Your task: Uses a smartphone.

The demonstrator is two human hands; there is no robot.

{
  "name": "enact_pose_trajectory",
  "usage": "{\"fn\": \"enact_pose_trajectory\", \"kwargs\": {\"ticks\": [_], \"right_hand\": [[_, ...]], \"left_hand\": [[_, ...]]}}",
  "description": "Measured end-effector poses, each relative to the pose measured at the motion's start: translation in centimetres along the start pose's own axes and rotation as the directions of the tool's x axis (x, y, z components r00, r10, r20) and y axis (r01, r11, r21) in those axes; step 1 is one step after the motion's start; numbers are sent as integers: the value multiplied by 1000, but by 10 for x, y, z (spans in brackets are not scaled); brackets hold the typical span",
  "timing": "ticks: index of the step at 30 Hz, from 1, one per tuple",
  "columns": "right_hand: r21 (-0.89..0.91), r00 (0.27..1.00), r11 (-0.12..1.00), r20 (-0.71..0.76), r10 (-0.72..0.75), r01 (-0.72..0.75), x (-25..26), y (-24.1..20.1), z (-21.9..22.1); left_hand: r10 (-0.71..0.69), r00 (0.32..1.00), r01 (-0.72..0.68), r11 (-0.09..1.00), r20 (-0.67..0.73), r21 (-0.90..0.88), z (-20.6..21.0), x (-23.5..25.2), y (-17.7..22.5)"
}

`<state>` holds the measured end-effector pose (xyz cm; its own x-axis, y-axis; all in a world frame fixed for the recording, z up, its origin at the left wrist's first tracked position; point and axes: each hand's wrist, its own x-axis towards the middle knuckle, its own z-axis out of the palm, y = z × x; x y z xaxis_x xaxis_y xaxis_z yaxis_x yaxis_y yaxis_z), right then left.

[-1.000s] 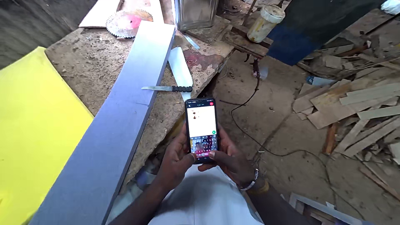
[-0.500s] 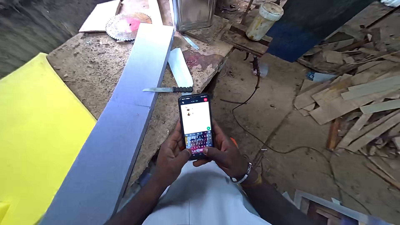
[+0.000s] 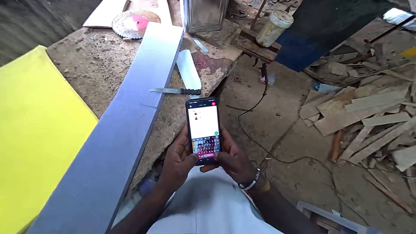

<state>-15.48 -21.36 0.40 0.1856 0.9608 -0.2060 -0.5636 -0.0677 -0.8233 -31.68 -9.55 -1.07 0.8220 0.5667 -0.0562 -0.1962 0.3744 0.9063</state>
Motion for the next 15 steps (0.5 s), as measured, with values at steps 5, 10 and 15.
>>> {"fn": "enact_pose_trajectory", "kwargs": {"ticks": [5,10,15], "right_hand": [[-29,1000,1000,12,10,-10,1,1,3],[-39,999,999,43,22,-20,3,3,4],[-59,998,998,57,14,-11,4,2,6]], "left_hand": [[5,998,-5,1000,-68,-3,4,-5,-1],[10,986,-10,1000,-169,-2,9,-9,-2],[18,978,-16,1000,-209,11,10,-9,-1]]}}
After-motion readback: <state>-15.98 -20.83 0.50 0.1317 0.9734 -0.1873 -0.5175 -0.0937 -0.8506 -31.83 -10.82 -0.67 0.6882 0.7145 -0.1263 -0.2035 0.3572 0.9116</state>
